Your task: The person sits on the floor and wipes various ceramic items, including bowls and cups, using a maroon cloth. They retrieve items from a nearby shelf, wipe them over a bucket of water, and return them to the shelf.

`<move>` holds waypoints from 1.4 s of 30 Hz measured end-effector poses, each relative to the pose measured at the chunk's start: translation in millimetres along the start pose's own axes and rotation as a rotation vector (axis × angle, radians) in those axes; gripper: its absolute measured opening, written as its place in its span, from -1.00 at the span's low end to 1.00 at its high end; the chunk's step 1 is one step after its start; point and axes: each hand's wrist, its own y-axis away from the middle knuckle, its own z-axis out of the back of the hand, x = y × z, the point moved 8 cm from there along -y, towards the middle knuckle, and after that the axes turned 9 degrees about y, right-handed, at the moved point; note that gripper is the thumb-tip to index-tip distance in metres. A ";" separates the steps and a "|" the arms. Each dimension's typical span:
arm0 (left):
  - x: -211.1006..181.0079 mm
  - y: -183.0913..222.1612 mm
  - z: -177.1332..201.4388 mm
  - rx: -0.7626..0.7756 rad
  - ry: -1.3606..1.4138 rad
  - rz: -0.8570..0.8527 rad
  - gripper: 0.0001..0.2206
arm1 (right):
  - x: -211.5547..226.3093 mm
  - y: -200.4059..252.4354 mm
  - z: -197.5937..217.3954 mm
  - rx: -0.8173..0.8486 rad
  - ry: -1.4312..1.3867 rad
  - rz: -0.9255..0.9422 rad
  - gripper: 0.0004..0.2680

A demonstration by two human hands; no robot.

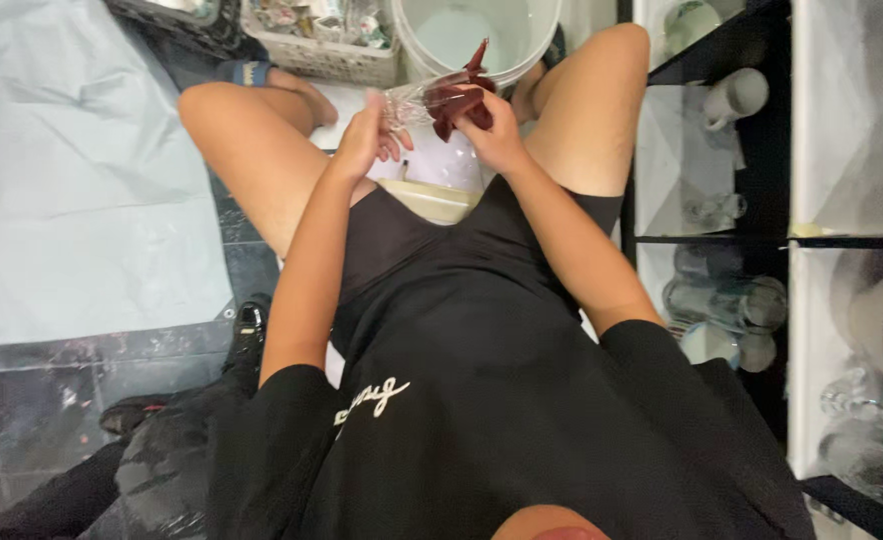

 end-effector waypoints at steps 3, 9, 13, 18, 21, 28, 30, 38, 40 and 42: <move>3.6 2.2 12.0 0.020 -0.074 -0.044 -0.53 | 11.9 -2.4 -10.0 0.068 0.096 0.039 -0.75; -8.2 -0.8 7.2 0.023 -0.076 -0.160 -0.69 | -6.6 -7.8 -6.0 0.076 -0.013 0.021 -0.78; -37.5 11.6 -9.5 0.020 -0.139 -0.353 -0.63 | -27.2 -13.7 3.7 0.038 0.023 -0.019 -0.82; -82.6 33.0 -24.7 -0.042 -0.540 -0.533 -0.42 | -24.6 -24.0 4.4 0.066 -0.071 -0.032 -0.80; -94.8 38.6 -31.4 -0.048 -0.618 -0.661 -0.40 | -22.3 -23.6 3.2 0.072 -0.104 -0.070 -0.78; -27.0 -8.6 -4.0 0.001 -0.142 -0.156 -0.74 | -38.2 -33.1 9.6 0.047 -0.037 -0.047 -0.82; -4.0 -17.4 -1.1 0.055 -0.002 0.038 -0.75 | -44.4 -35.8 11.6 0.031 -0.042 -0.030 -0.83; 6.4 -26.2 -16.7 0.181 0.117 0.048 -0.70 | -64.5 -36.3 22.8 -0.154 0.054 0.092 -0.65; -3.4 -28.1 -25.5 0.259 0.138 -0.044 -0.62 | -93.4 -46.7 13.9 -0.052 -0.060 -0.137 -0.67; -11.0 -25.7 -33.0 0.330 0.180 -0.135 -0.55 | -115.8 -46.6 -3.3 0.046 -0.307 -0.318 -0.67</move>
